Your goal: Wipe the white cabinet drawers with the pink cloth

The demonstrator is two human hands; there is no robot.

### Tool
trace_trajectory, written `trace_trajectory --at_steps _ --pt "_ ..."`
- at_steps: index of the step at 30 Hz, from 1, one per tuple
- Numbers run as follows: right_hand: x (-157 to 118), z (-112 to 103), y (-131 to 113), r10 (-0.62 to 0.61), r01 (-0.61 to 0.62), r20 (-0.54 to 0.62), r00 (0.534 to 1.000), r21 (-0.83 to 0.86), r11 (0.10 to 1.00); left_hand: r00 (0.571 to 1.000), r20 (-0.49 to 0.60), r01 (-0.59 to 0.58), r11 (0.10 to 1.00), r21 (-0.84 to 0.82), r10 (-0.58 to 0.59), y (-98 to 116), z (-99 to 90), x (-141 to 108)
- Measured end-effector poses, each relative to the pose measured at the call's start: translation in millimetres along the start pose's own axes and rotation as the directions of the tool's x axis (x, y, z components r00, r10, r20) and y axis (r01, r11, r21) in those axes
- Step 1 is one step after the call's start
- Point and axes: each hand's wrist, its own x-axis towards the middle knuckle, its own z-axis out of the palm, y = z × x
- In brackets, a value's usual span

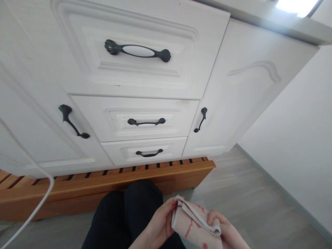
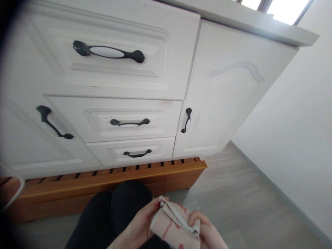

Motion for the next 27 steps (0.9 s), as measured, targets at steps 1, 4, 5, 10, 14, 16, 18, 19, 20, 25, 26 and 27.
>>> trace_trajectory --at_steps 1,4,5,10,14,16,18,19,20,25,26,27 --pt "1 1 -1 -0.010 0.011 0.014 1.000 -0.055 0.998 0.998 0.047 0.036 0.999 -0.032 -0.035 1 0.4 0" --pt "0 6 -14 -0.045 0.083 0.127 0.991 -0.314 0.946 0.964 0.214 0.172 0.983 -0.062 -0.155 -1 -1.6 -3" --pt "-2 8 -20 -0.045 0.115 0.176 0.983 -0.412 0.904 0.951 0.229 0.223 0.974 -0.040 -0.208 -4 -3.8 -3" --pt "-8 12 -45 -0.063 0.235 0.274 0.960 -0.657 0.716 0.963 0.080 0.242 0.957 0.160 -0.257 -14 -9.9 -9" --pt "-5 9 -39 -0.053 0.092 0.092 0.994 -0.492 0.865 0.989 0.116 0.062 0.969 0.239 -0.091 -10 -1.1 -10" --pt "-1 9 -29 -0.045 0.048 0.019 0.999 -0.228 0.972 1.000 -0.013 0.002 0.967 0.256 0.001 -7 1.7 -7" --pt "2 11 -16 -0.013 0.013 0.026 1.000 -0.003 1.000 0.990 -0.126 -0.017 0.953 0.303 0.057 -4 2.1 -5" --pt "4 13 -10 0.015 -0.016 0.039 0.999 0.048 0.999 0.986 -0.151 -0.022 0.944 0.330 0.076 -3 1.8 -5" --pt "5 16 -3 0.045 -0.048 0.038 0.998 0.061 0.997 0.984 -0.154 -0.030 0.933 0.358 0.090 -2 1.4 -5" --pt "7 27 14 0.068 -0.071 -0.145 0.987 -0.013 0.997 0.986 -0.118 -0.043 0.854 0.518 0.121 3 1.8 -13" --pt "7 27 14 0.039 -0.045 -0.150 0.988 -0.036 0.998 0.988 -0.112 -0.037 0.851 0.523 0.111 4 2.9 -15" --pt "8 26 13 0.005 -0.012 -0.139 0.990 -0.053 0.999 0.990 -0.107 -0.028 0.864 0.503 0.094 6 4.4 -18"
